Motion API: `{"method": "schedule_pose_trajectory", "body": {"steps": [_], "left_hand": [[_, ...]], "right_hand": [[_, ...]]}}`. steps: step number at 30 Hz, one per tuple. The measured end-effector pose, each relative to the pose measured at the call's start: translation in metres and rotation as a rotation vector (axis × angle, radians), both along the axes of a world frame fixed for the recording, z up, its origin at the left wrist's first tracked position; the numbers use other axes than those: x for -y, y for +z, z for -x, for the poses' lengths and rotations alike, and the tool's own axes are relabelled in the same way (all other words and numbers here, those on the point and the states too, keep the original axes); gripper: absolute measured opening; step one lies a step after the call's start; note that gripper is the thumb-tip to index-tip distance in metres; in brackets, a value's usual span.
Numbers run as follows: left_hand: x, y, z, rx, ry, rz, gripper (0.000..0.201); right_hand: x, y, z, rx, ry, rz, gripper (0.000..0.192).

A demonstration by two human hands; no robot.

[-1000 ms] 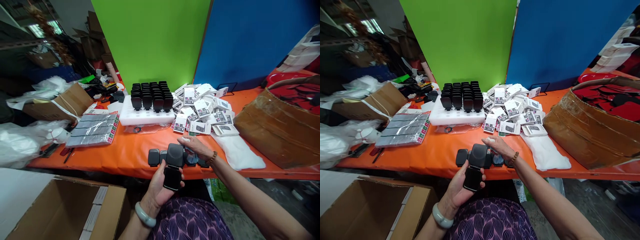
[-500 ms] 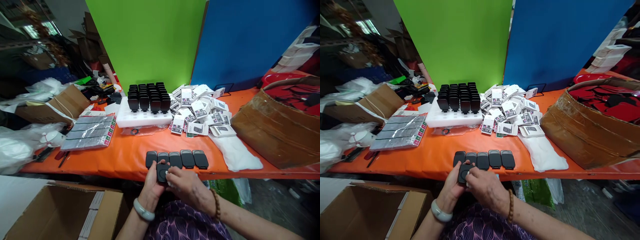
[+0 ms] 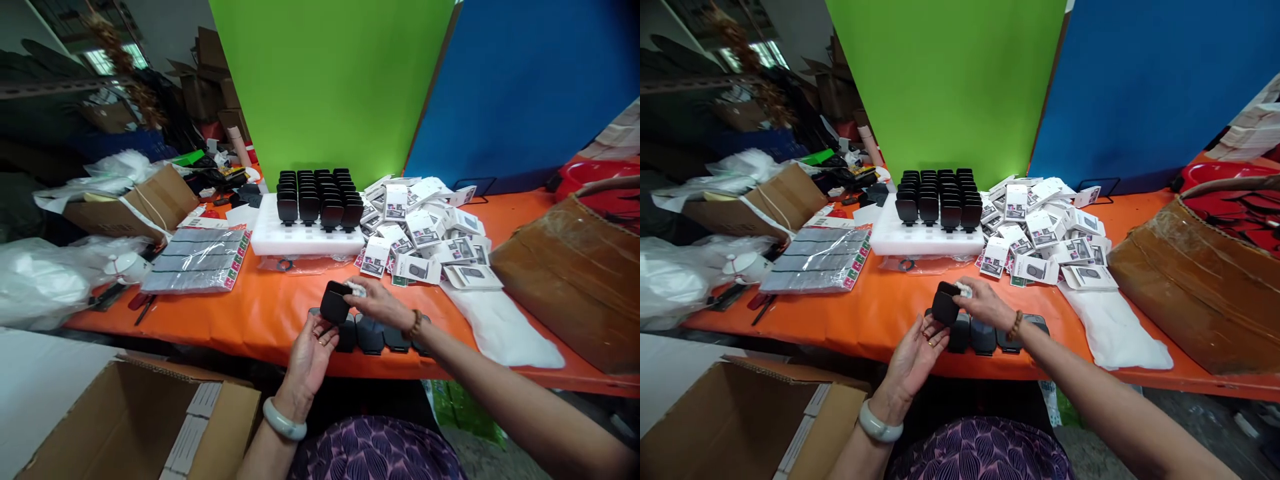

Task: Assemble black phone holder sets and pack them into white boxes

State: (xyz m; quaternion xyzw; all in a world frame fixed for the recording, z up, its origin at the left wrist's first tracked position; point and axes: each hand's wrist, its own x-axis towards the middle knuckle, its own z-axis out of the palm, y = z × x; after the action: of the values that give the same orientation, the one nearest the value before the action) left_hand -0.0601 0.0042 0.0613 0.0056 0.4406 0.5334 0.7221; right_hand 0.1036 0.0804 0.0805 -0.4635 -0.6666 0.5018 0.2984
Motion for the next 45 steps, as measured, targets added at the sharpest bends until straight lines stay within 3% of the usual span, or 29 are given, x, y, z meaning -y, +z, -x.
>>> {"method": "schedule_pose_trajectory", "body": {"steps": [3, 6, 13, 18, 22, 28, 32, 37, 45], "left_hand": [[0.0, -0.015, 0.008, -0.288, 0.109, -0.111, 0.008], [-0.001, -0.025, 0.014, -0.593, 0.058, -0.213, 0.014], [-0.013, -0.038, 0.011, -1.323, -0.357, -0.453, 0.037], [-0.03, -0.05, 0.004, -1.627, -0.64, -0.497, 0.054], [-0.038, -0.054, 0.005, -1.715, -0.772, -0.485, 0.057], [-0.037, -0.055, 0.009, -1.76, -0.866, -0.493, 0.064], [-0.035, -0.057, 0.008, -1.794, -0.89, -0.476, 0.063], [-0.034, -0.057, 0.009, -1.818, -0.9, -0.48, 0.062], [-0.033, -0.06, 0.012, -1.827, -0.906, -0.498, 0.063]], "right_hand": [[-0.041, -0.008, 0.008, -0.016, 0.128, 0.201, 0.022], [-0.071, -0.023, 0.021, 0.025, 0.183, 0.235, 0.024], [-0.099, -0.056, 0.049, 0.26, 0.096, 0.076, 0.019], [-0.094, -0.06, 0.051, 0.467, 0.03, -0.118, 0.017], [-0.099, -0.039, 0.047, 0.573, -0.051, -0.258, 0.014], [-0.153, 0.019, 0.033, 0.642, -0.42, -0.534, 0.024], [-0.187, 0.038, 0.028, 0.637, -0.357, -0.55, 0.016], [-0.206, 0.042, 0.022, 0.494, -0.308, -0.512, 0.013], [-0.194, 0.018, 0.024, 0.142, -0.413, -0.518, 0.012]]}}
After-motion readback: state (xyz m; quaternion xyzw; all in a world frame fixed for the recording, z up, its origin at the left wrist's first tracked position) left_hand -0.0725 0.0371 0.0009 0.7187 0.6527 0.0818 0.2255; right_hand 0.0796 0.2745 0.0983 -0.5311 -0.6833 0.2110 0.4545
